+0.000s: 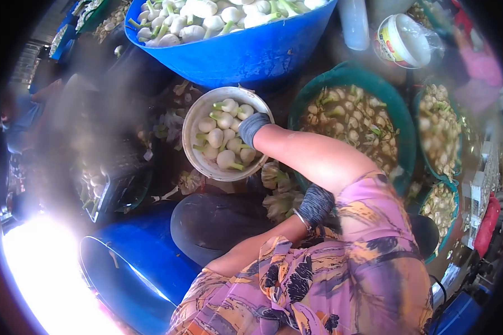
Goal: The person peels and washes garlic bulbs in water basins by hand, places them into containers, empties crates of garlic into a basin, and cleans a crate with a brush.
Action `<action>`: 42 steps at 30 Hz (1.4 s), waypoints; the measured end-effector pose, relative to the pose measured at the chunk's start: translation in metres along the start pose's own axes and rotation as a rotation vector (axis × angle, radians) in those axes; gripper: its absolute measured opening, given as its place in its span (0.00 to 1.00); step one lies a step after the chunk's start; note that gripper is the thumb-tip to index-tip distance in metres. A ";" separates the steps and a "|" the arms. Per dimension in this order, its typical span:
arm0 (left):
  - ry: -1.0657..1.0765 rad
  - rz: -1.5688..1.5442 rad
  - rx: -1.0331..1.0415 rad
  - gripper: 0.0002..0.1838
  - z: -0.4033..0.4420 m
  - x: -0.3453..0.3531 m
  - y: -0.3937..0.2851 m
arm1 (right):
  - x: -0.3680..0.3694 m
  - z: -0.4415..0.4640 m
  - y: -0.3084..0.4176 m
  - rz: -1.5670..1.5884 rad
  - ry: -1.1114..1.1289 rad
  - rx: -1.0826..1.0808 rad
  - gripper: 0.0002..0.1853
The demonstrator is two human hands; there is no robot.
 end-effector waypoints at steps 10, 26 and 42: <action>-0.335 -1.050 -0.180 0.19 -0.007 0.045 -0.005 | -0.132 -0.082 -0.033 0.098 -0.617 0.028 0.19; -0.137 -0.513 0.078 0.22 -0.014 0.023 -0.014 | 0.004 -0.011 0.079 0.215 -0.216 -0.334 0.14; -0.234 -1.288 -0.099 0.23 -0.006 0.017 0.002 | -0.264 -0.157 0.014 -0.280 -1.053 -0.774 0.11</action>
Point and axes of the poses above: each hand's wrist, its own z-axis towards the middle knuckle, its own x-axis out of the palm, y = z × x, the point moved 4 cm from there along z, towards the middle knuckle, and after that the axes turned 15 degrees about z, right-handed, at the moved point
